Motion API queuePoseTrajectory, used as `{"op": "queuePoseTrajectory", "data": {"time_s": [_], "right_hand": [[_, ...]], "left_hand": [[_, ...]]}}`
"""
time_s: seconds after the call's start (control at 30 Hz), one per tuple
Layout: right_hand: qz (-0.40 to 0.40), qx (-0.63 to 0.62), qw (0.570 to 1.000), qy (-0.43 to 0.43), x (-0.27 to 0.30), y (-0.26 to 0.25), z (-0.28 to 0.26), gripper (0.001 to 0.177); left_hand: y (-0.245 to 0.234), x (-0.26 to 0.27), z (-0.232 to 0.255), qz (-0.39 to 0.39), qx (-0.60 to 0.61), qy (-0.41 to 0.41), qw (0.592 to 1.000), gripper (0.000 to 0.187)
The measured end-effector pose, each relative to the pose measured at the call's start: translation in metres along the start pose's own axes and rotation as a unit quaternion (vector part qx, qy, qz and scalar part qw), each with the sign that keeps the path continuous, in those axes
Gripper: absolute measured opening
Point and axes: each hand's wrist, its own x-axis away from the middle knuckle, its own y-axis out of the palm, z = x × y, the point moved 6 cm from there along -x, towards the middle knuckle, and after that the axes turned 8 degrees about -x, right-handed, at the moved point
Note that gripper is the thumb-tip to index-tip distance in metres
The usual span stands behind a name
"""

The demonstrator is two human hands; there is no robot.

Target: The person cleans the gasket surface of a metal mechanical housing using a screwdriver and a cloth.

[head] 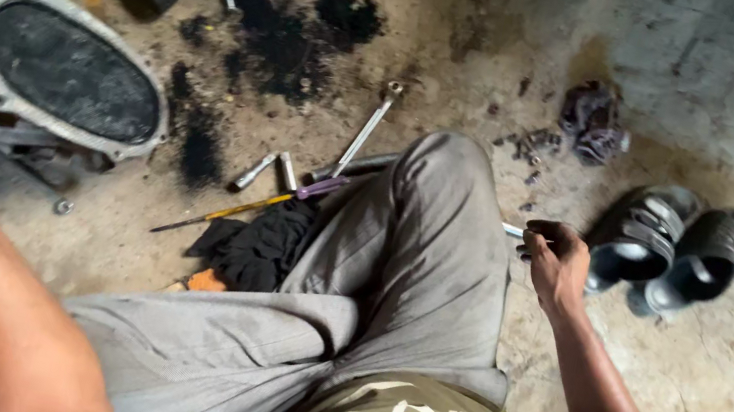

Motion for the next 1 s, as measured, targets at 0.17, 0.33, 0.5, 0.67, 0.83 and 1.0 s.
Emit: {"op": "queuePoseTrajectory", "data": {"time_s": [0.17, 0.33, 0.5, 0.67, 0.83, 1.0], "right_hand": [[-0.032, 0.005, 0.992, -0.125, -0.013, 0.02, -0.032, 0.019], [-0.091, -0.139, 0.94, -0.298, -0.013, 0.065, -0.113, 0.013], [-0.139, -0.125, 0.914, -0.361, -0.015, 0.134, -0.172, 0.014], [-0.141, -0.172, 0.93, -0.292, -0.058, 0.135, -0.153, 0.024], [-0.04, -0.251, 0.936, -0.243, -0.122, 0.055, -0.063, 0.034], [0.06, -0.406, 0.912, -0.003, -0.157, -0.01, -0.012, 0.016]], "left_hand": [[-0.028, 0.011, 0.01, 0.358, -0.172, 0.401, 0.825, 0.061], [-0.021, -0.008, -0.008, 0.265, -0.143, 0.213, 0.93, 0.053], [-0.022, 0.027, 0.024, 0.243, -0.111, 0.123, 0.956, 0.063], [-0.044, 0.042, 0.039, 0.267, -0.115, 0.125, 0.949, 0.059], [-0.074, 0.031, -0.007, 0.269, -0.126, 0.061, 0.953, 0.06], [-0.097, 0.027, -0.059, 0.332, -0.073, 0.143, 0.93, 0.048]]}}
